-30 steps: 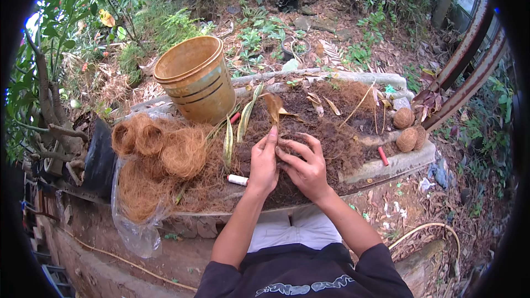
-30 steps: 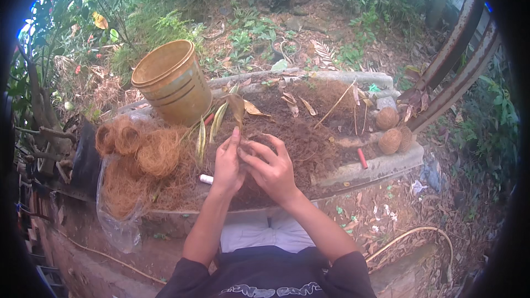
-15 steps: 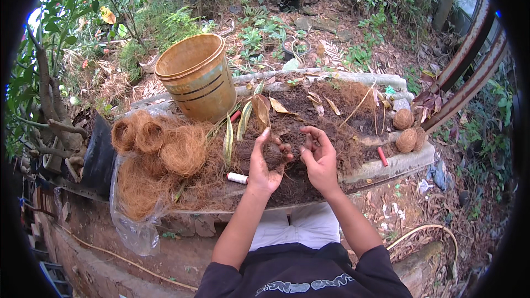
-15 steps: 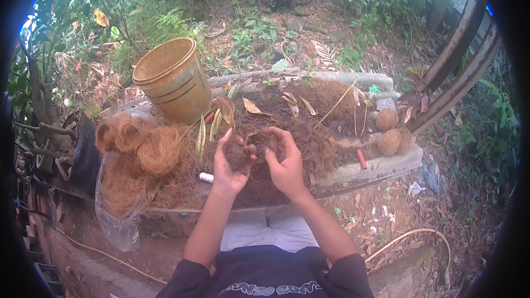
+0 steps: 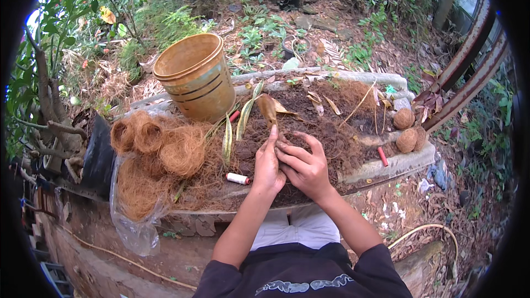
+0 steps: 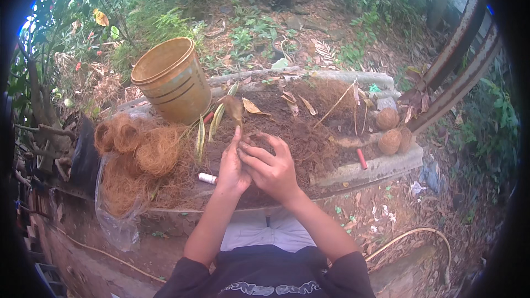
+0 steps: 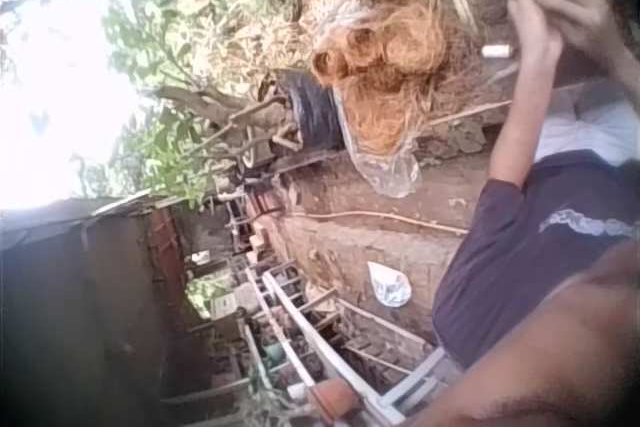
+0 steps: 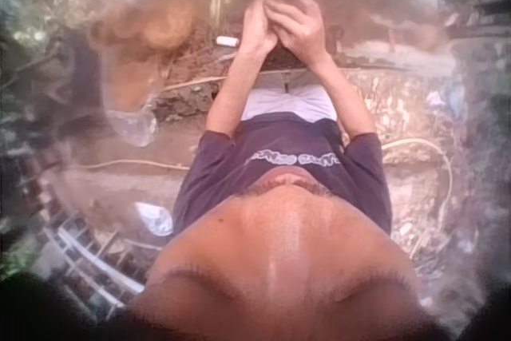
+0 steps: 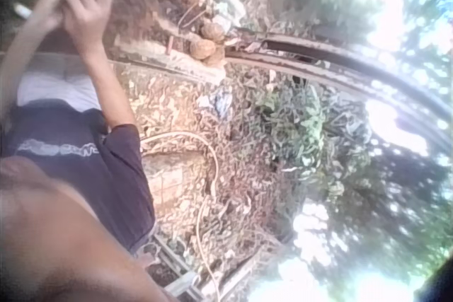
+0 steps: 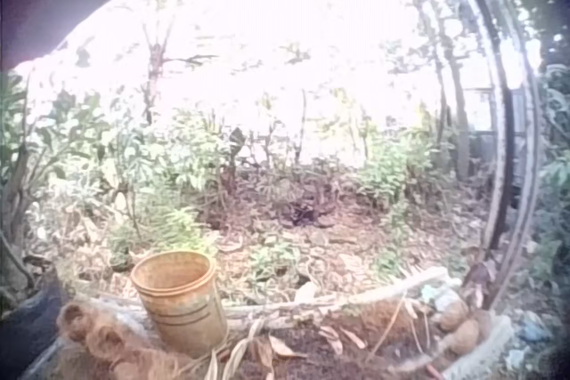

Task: The person marks a coconut with a marker, then mixes soil with coconut husk fibers by hand. They form a compact soil ball around a small root or seedling and place it on the workbench.

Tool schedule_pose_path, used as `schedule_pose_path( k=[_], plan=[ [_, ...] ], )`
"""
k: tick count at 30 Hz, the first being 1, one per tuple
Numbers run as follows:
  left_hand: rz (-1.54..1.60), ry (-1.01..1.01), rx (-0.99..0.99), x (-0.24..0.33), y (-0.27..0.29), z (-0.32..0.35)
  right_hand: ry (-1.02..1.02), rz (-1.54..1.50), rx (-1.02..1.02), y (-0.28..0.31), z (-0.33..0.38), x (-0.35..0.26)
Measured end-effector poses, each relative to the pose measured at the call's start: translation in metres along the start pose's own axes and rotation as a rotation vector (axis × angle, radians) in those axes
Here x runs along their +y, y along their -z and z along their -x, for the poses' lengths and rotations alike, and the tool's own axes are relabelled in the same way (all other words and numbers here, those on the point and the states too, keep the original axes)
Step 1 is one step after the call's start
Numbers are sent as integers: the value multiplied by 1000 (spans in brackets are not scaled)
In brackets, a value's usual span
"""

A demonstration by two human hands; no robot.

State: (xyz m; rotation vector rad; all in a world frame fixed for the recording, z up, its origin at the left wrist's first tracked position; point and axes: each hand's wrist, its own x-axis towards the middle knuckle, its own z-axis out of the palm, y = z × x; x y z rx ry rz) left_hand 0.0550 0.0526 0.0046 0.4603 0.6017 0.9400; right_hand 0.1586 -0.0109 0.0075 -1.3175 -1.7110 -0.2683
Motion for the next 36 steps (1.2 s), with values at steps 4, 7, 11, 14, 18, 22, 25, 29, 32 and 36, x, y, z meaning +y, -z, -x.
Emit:
schedule_pose_path(
  k=[4,7,11,14,18,22,25,29,32,36],
  plan=[
    [25,-27,-36,-5,20,-12,-25,2,-56,-4,1,-2],
    [106,127,-16,-2,27,-16,-1,-138,-226,0,-9,15],
    [137,296,-30,4,28,-10,41,-249,-401,17,-18,24],
    [142,343,10,14,-2,5,188,-140,-380,30,-22,28],
    [210,378,-49,14,-2,4,261,-113,-279,35,-14,29],
    [240,391,-106,17,-4,8,233,-116,-223,42,-14,19],
    [96,340,-177,10,-3,10,271,-141,-207,39,-16,22],
    [56,242,-159,3,-7,15,328,-94,-140,37,-13,27],
    [73,152,-128,-1,-11,20,295,-93,-75,32,-11,25],
    [44,21,-138,-10,2,11,196,-74,20,22,-2,14]
  ],
)
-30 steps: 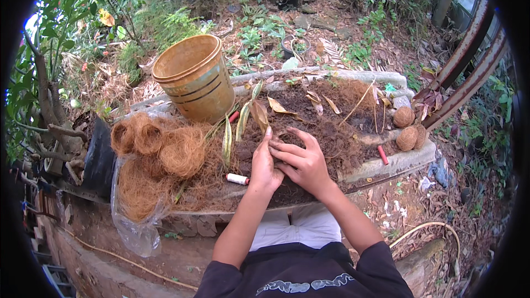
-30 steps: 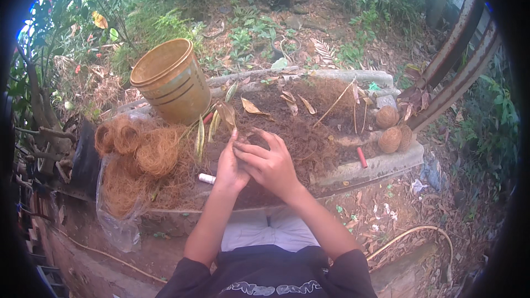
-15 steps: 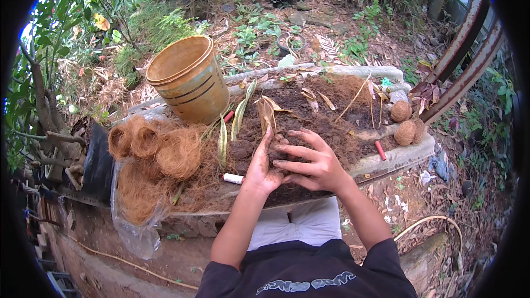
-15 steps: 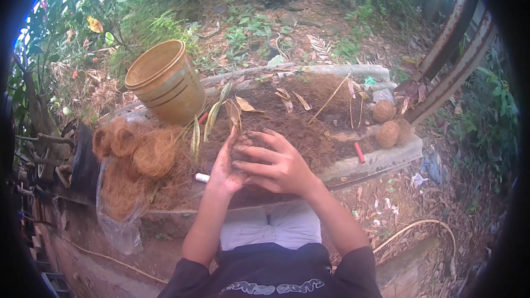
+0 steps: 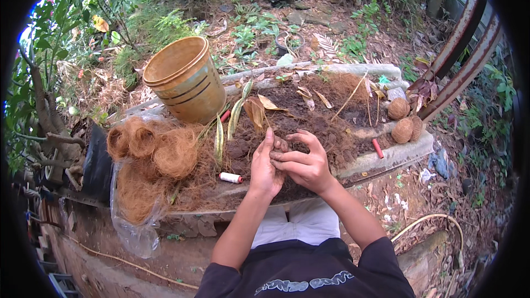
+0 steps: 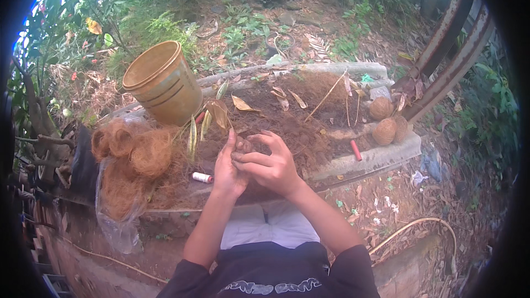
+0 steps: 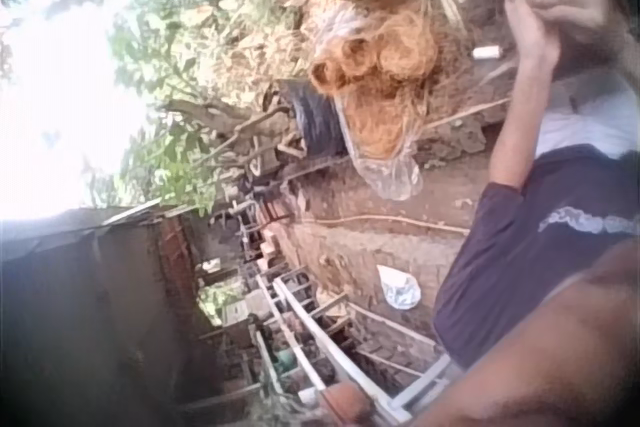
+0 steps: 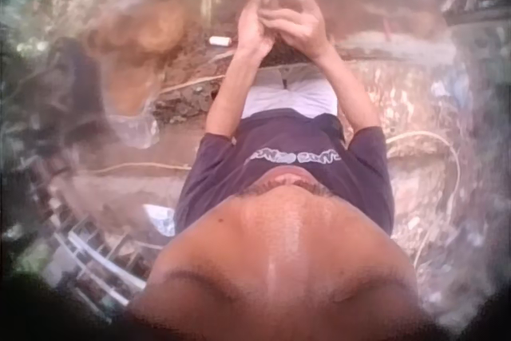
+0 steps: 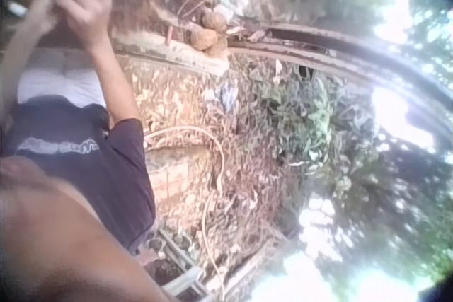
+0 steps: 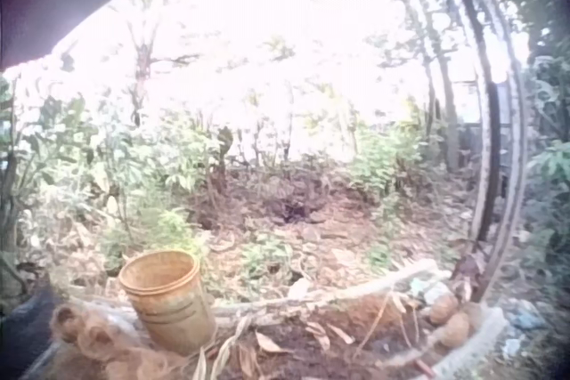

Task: The person marks a coconut with a marker, then mixes soil with coconut husk fibers by hand. They form a compact soil ball around a small root or seedling and place it on the workbench.

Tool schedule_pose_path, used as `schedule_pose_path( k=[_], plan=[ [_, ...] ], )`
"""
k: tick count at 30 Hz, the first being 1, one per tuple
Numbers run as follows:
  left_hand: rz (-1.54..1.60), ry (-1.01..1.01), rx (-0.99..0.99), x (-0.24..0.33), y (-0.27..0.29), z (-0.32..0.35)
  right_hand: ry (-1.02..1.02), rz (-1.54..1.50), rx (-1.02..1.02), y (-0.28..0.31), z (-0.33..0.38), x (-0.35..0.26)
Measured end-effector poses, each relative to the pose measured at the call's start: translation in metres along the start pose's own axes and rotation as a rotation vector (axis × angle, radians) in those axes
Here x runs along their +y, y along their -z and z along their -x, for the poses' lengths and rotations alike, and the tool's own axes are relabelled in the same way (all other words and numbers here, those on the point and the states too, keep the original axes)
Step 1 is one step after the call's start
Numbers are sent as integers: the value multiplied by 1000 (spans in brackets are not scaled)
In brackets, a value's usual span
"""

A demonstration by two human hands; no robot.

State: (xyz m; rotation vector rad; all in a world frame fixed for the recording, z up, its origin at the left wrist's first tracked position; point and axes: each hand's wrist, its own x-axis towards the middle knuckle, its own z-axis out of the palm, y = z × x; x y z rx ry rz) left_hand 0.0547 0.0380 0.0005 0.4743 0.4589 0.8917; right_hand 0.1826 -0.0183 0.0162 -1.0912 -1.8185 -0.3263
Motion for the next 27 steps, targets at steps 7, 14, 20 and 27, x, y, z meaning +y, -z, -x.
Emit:
schedule_pose_path(
  k=[7,14,20,27],
  plan=[
    [-64,-35,34,16,-35,12,-302,-341,99,1,-4,4],
    [28,-122,14,10,-9,6,-207,-255,103,-6,-9,-9],
    [201,119,-45,20,-13,4,6,6,19,-1,-10,-14],
    [9,-60,-16,11,-17,1,20,159,99,-8,1,-7]
  ],
)
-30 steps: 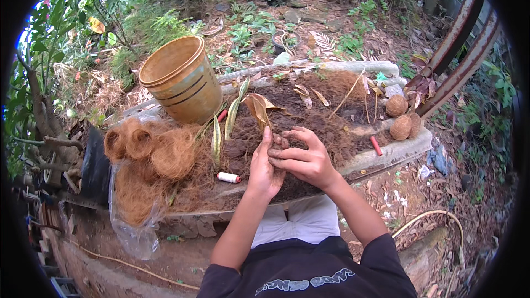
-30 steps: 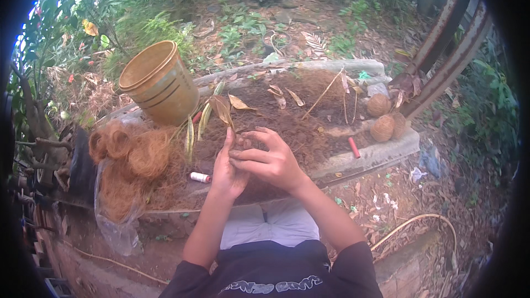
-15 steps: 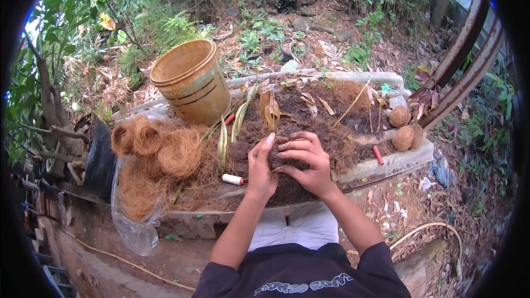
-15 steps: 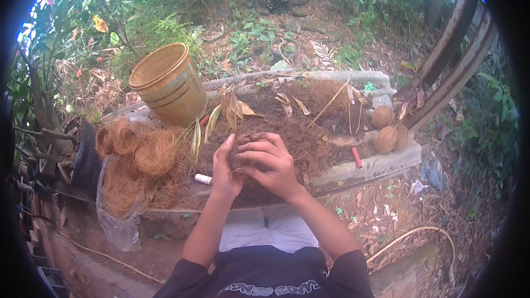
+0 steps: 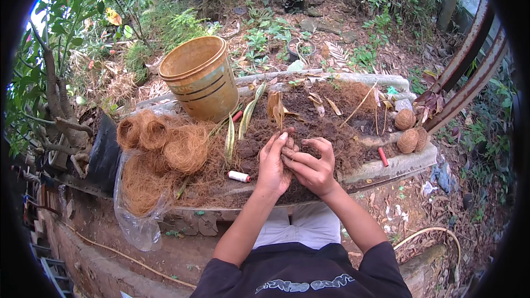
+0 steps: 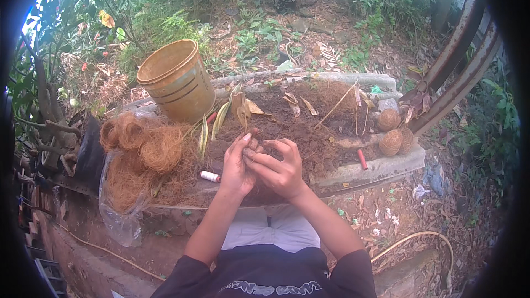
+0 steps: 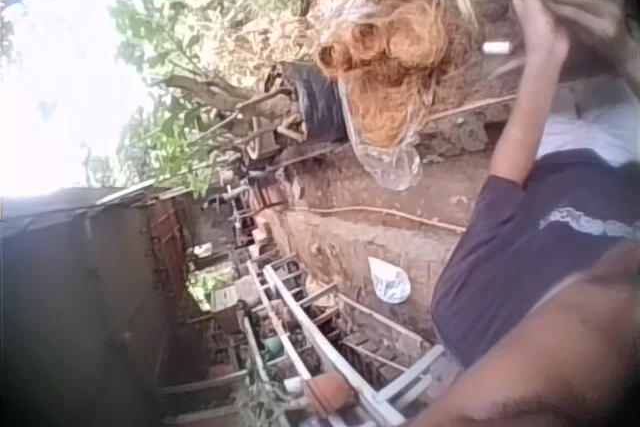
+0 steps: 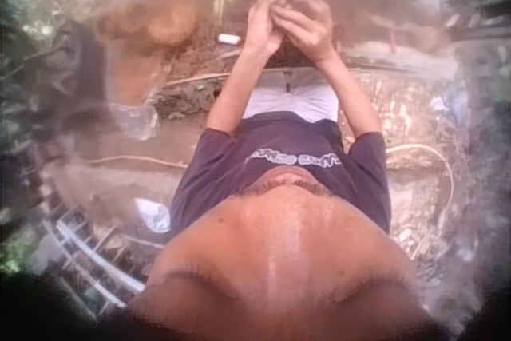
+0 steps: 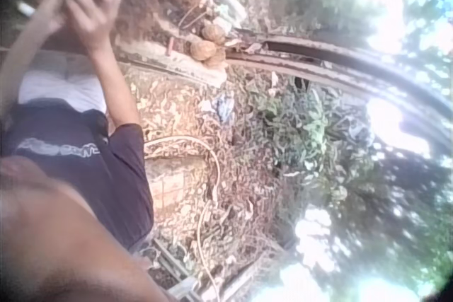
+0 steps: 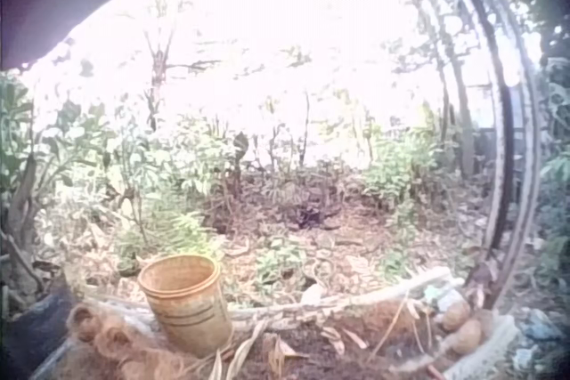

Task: The person marks a coconut with a marker, then mixes soil with coconut husk fibers by hand. They form a compact soil ball around a small root or seedling and place it on the workbench.

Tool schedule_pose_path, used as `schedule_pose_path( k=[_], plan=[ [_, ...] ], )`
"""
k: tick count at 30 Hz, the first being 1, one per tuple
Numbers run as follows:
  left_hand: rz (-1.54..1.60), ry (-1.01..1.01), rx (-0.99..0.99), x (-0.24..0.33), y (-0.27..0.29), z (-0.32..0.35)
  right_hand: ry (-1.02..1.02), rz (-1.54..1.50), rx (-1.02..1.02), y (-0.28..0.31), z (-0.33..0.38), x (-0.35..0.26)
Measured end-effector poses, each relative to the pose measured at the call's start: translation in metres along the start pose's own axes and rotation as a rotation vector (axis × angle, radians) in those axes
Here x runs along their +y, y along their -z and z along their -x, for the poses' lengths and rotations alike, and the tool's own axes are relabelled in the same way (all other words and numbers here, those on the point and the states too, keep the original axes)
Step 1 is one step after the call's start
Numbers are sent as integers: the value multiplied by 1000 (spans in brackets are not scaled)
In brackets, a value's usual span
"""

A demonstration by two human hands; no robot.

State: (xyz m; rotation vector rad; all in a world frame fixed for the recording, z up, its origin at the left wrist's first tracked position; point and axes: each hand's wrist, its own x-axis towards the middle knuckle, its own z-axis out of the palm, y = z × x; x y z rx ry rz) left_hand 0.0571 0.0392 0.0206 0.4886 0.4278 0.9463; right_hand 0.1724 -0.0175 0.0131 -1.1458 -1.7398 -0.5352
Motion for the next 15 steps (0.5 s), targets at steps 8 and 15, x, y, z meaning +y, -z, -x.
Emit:
schedule_pose_path(
  k=[8,15],
  plan=[
    [102,43,90,8,-8,5,-88,-46,18,-6,3,-12],
    [-35,-29,-37,5,1,14,-185,-74,64,-4,3,-21]
  ],
)
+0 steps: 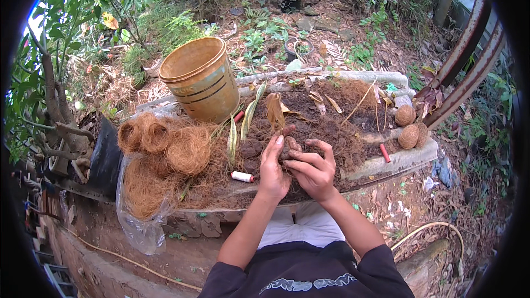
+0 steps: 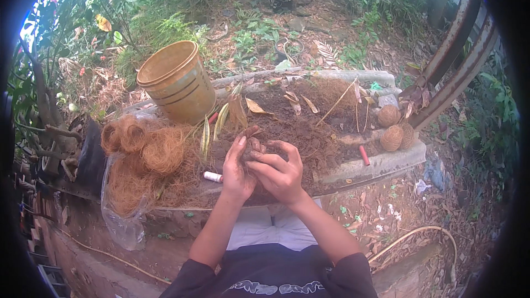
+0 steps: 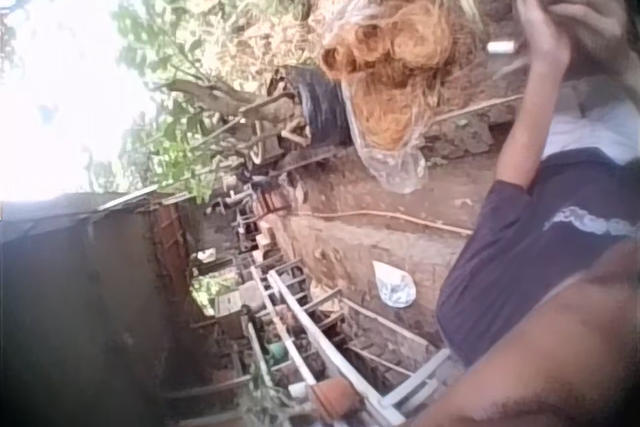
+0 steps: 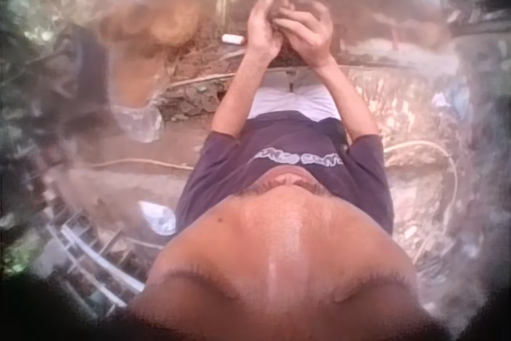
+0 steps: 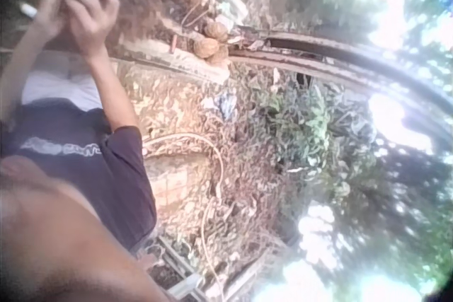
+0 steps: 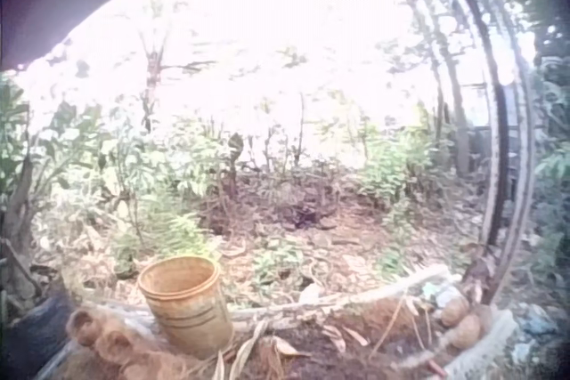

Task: The person marks a coconut with a marker, then mixes soil with coconut husk fibers by hand. They form a compact soil ball around a small root or seedling and place it on the workbench.

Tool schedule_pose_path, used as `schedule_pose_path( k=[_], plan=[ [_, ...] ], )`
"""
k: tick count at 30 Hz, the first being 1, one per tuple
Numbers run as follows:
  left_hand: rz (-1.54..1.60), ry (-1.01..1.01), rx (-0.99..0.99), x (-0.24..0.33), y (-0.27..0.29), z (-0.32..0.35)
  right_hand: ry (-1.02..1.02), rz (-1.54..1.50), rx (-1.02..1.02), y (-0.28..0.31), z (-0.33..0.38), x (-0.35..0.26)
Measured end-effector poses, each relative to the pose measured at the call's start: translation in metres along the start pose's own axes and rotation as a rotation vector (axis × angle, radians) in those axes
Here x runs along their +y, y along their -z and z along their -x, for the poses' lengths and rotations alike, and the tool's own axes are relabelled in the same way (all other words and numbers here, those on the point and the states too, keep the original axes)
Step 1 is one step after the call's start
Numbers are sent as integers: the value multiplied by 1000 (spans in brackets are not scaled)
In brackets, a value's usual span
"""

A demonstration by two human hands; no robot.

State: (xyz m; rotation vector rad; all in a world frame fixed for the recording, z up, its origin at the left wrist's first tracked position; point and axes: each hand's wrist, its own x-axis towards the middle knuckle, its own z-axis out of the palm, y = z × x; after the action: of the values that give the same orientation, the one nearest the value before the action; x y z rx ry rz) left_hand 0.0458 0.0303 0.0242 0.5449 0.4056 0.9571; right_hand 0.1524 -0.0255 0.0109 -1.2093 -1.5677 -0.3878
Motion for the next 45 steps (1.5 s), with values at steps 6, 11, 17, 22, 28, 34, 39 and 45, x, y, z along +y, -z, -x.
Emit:
schedule_pose_path(
  k=[6,11,17,22,28,34,39,45],
  plan=[
    [-59,-58,-46,-5,10,-2,-82,-54,31,-7,3,-3],
    [-6,38,-62,13,7,-1,-362,-265,89,-10,-3,0],
    [310,9,127,0,11,-11,-224,-124,-18,-11,-1,-11],
    [188,254,34,22,13,-5,200,41,-171,8,-16,8],
    [24,118,28,11,18,-12,211,50,-191,4,-16,11],
    [-152,74,29,14,13,-12,145,51,-103,-2,-2,7],
    [-183,-31,66,13,4,-8,69,-35,-41,-3,1,3],
    [-133,10,27,15,-2,-1,13,-114,-20,-4,2,7]
  ],
)
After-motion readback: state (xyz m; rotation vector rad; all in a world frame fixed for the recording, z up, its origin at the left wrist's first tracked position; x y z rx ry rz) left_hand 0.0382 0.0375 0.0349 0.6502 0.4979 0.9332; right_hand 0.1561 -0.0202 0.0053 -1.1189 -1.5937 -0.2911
